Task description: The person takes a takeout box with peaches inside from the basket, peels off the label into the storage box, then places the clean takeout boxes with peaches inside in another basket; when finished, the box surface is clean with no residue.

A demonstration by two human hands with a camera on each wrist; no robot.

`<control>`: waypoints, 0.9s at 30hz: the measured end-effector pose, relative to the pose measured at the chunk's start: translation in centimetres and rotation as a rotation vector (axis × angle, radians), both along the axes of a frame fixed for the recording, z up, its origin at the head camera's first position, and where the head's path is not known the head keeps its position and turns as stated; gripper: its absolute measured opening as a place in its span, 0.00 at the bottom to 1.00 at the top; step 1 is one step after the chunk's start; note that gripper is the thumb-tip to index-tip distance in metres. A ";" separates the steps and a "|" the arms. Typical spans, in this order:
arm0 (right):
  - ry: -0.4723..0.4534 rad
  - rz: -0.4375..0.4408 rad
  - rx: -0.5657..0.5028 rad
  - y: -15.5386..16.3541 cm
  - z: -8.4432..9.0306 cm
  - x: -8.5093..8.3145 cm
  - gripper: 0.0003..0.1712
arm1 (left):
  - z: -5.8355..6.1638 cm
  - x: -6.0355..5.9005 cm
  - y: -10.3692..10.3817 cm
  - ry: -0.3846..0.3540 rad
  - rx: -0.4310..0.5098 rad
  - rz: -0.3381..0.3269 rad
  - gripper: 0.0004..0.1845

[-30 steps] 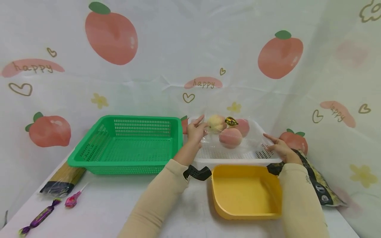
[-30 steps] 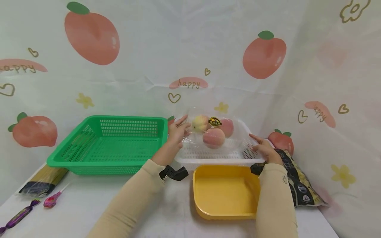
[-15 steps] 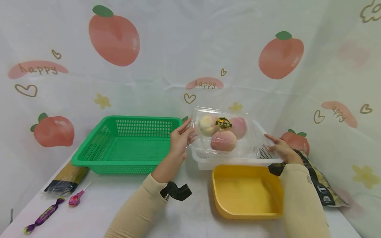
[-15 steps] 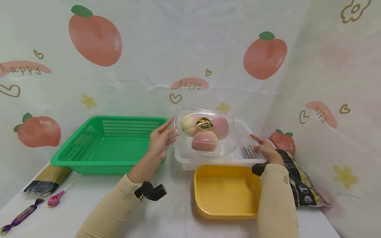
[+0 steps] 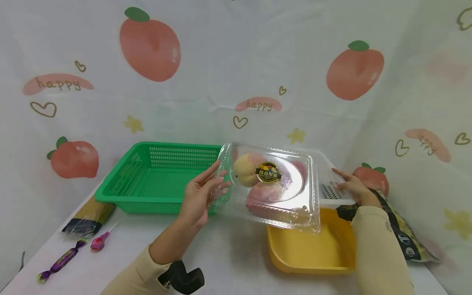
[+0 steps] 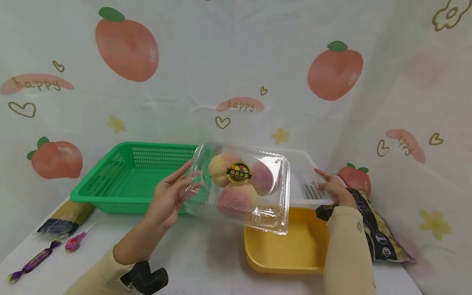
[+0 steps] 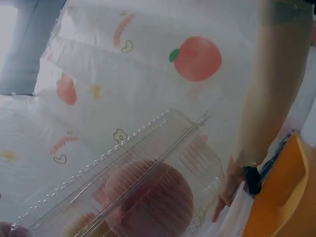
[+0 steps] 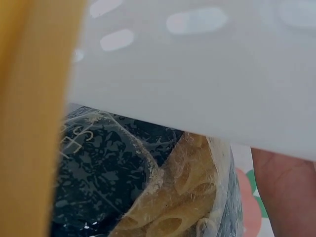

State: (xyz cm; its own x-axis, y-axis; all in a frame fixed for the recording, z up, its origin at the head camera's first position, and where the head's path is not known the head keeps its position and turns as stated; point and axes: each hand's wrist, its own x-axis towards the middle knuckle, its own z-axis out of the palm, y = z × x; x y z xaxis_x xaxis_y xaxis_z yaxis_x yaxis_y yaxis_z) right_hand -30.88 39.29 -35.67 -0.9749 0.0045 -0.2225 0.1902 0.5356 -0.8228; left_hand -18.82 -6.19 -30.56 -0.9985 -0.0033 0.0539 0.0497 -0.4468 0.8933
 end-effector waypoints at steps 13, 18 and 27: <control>0.029 0.031 0.041 0.0 0.0 0.2 0.42 | -1.7 5.8 -4.3 -0.030 -0.153 -0.051 0.26; 0.015 0.011 0.022 -0.1 0.0 0.1 0.42 | -3.2 7.4 -6.0 -0.087 -0.231 -0.053 0.26; -0.007 -0.033 0.007 -0.2 -0.1 -0.1 0.41 | -6.5 9.5 -8.7 -0.180 -0.231 0.011 0.23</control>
